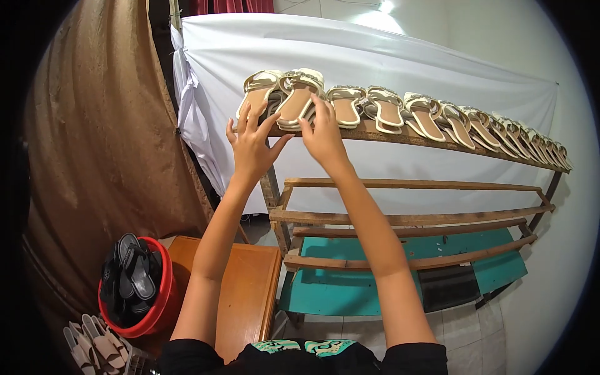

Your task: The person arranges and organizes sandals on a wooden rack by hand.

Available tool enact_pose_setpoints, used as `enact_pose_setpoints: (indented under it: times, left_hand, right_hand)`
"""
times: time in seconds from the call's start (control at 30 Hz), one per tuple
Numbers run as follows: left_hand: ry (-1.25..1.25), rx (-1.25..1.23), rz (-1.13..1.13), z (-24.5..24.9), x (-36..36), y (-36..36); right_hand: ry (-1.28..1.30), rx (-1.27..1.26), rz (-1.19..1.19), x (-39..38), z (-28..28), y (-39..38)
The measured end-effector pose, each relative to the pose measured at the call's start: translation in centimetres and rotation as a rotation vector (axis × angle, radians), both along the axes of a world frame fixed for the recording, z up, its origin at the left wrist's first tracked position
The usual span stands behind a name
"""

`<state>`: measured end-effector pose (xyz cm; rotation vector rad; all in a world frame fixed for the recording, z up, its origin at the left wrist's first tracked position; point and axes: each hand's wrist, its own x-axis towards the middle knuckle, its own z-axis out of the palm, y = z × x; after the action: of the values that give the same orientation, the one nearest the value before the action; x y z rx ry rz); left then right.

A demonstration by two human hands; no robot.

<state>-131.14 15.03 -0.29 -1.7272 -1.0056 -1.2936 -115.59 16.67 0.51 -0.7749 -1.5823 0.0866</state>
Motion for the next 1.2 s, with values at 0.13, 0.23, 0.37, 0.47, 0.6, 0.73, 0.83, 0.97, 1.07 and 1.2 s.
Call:
enact_pose_setpoints:
  times: [0.13,0.23,0.37,0.47,0.6,0.73,0.83,0.97,1.07,1.2]
  left_hand:
    - [-0.042,0.047,0.015,-1.9,0.2,-3.1]
    - [-0.095,-0.002,0.027,-4.4,0.3,-5.5]
    - [-0.186,-0.134,0.036,-8.4,0.7,-8.9]
    - [-0.268,-0.220,0.061,-11.6,0.7,-11.6]
    - [-0.348,-0.327,0.135,-15.6,-0.1,-15.5]
    - [-0.380,-0.358,0.259,-18.3,-1.4,-21.0]
    - [-0.411,-0.387,0.409,-20.4,-2.9,-24.9]
    - [-0.504,-0.363,0.566,-23.0,-3.8,-30.2]
    - [-0.584,-0.385,0.655,-25.3,-4.4,-33.9]
    - [-0.608,-0.478,0.747,-26.4,-4.9,-40.1]
  right_hand:
    - [-0.028,0.229,-0.011,-0.4,-2.5,-4.6]
    - [-0.054,0.220,-0.031,-0.2,-5.1,-7.0]
    - [-0.063,0.191,0.020,-0.1,-9.2,-9.1]
    - [-0.096,0.146,0.059,-0.5,-12.3,-10.8]
    - [-0.122,0.046,0.173,-1.8,-15.8,-13.3]
    - [-0.157,-0.010,0.333,-3.8,-19.2,-15.9]
    - [-0.163,-0.066,0.458,-5.5,-21.5,-18.4]
    - [-0.167,-0.077,0.554,-7.7,-23.5,-22.3]
    - [-0.173,-0.104,0.634,-9.2,-24.5,-25.6]
    - [-0.201,-0.107,0.771,-10.8,-25.5,-29.6]
